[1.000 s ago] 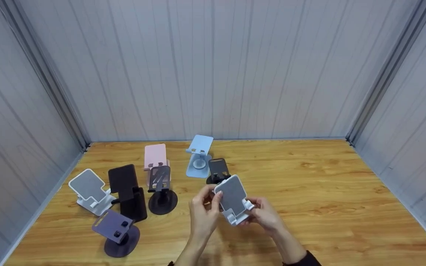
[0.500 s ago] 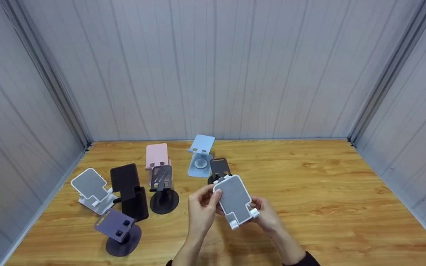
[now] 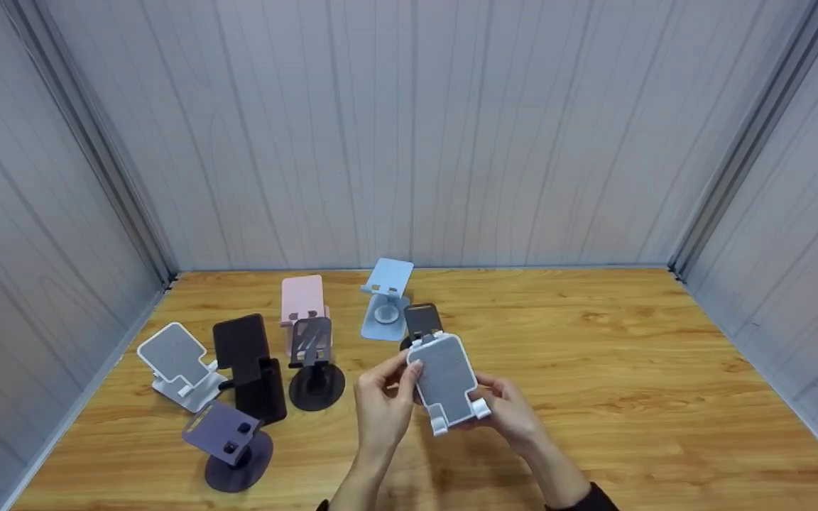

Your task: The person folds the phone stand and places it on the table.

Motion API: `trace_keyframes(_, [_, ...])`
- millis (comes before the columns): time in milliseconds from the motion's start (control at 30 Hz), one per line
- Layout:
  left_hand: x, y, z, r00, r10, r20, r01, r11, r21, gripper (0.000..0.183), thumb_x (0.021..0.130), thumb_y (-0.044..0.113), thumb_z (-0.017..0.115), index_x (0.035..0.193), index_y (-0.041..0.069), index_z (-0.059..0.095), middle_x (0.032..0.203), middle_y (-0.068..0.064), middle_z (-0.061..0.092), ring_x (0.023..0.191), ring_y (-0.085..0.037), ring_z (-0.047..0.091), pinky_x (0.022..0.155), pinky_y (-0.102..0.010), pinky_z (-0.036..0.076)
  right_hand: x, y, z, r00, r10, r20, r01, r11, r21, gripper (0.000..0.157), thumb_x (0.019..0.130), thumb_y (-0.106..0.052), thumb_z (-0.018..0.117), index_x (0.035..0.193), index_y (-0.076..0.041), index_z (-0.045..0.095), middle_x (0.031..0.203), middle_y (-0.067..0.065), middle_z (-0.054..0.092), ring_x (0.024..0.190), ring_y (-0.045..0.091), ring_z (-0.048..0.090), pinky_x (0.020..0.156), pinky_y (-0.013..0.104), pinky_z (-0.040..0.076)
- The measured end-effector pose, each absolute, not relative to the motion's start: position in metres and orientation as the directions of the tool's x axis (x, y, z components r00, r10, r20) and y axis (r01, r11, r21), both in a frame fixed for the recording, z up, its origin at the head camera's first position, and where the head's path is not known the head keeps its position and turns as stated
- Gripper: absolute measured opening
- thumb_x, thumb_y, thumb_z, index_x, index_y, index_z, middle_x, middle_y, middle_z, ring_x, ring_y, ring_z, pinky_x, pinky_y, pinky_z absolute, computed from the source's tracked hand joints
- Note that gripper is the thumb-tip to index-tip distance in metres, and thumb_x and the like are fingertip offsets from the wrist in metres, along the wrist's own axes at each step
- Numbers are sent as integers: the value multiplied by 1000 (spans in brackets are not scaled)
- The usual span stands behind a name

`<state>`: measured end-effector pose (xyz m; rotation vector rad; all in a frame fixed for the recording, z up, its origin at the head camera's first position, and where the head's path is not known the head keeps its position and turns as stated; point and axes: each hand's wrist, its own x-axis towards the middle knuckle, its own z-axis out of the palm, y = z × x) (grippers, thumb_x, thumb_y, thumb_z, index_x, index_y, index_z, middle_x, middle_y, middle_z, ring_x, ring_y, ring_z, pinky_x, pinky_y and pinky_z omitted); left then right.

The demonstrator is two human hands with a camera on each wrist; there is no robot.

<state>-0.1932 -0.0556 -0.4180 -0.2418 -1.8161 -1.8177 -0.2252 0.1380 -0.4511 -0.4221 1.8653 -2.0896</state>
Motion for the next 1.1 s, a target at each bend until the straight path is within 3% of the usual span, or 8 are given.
trace_keyframes(200, [-198,-51,-427,-651,-323,687,654,222,723,10,91,-21,76,101,-20,75,82,-24,74,73,-7,68,58,-22,62,-224,137,-448,-879,-476,23,50,-142,-989,45,113,1,40,147,30,39,112,34,76,79,14,80,73,26,65])
trace_keyframes(400, [-220,-54,-452,-436,-311,844,789,319,525,15,87,-19,79,101,-12,79,82,-16,74,73,-10,70,62,-18,61,-224,139,-446,-836,-546,55,52,-178,-983,46,112,2,39,149,30,36,120,35,74,85,15,80,78,26,65])
trace_keyframes(567, [-224,-54,-454,-324,-289,901,827,376,418,23,80,-25,79,100,-12,79,79,-13,71,68,-13,66,60,-17,57,-223,141,-443,-809,-583,68,52,-187,-981,49,111,1,41,149,31,34,120,34,74,89,15,80,81,27,66])
trace_keyframes(600, [-216,-53,-444,-317,-282,906,817,404,412,26,75,-30,78,96,-15,76,75,-15,68,64,-14,63,57,-17,55,-223,141,-442,-808,-585,65,55,-185,-981,49,112,1,41,149,31,34,120,34,74,89,15,80,81,27,66])
trace_keyframes(700, [-218,-52,-444,-262,-271,926,841,408,357,6,94,-14,78,96,-18,74,73,-17,64,58,-20,57,52,-21,51,-222,141,-441,-810,-584,58,56,-176,-983,49,112,0,41,149,31,34,121,35,73,90,16,81,81,27,66])
trace_keyframes(833, [-221,-51,-448,-187,-252,950,855,434,283,37,110,17,66,97,-18,73,75,-19,63,57,-23,55,48,-26,47,-221,141,-440,-812,-581,51,63,-173,-983,50,111,0,42,148,32,34,122,36,72,91,17,81,82,28,66])
trace_keyframes(1100, [-220,-50,-450,-97,-188,977,825,534,184,34,115,13,58,100,-13,75,82,-18,70,64,-26,67,57,-30,60,-219,139,-439,-820,-571,44,74,-182,-981,49,110,0,42,148,31,37,122,36,72,91,19,81,82,29,67])
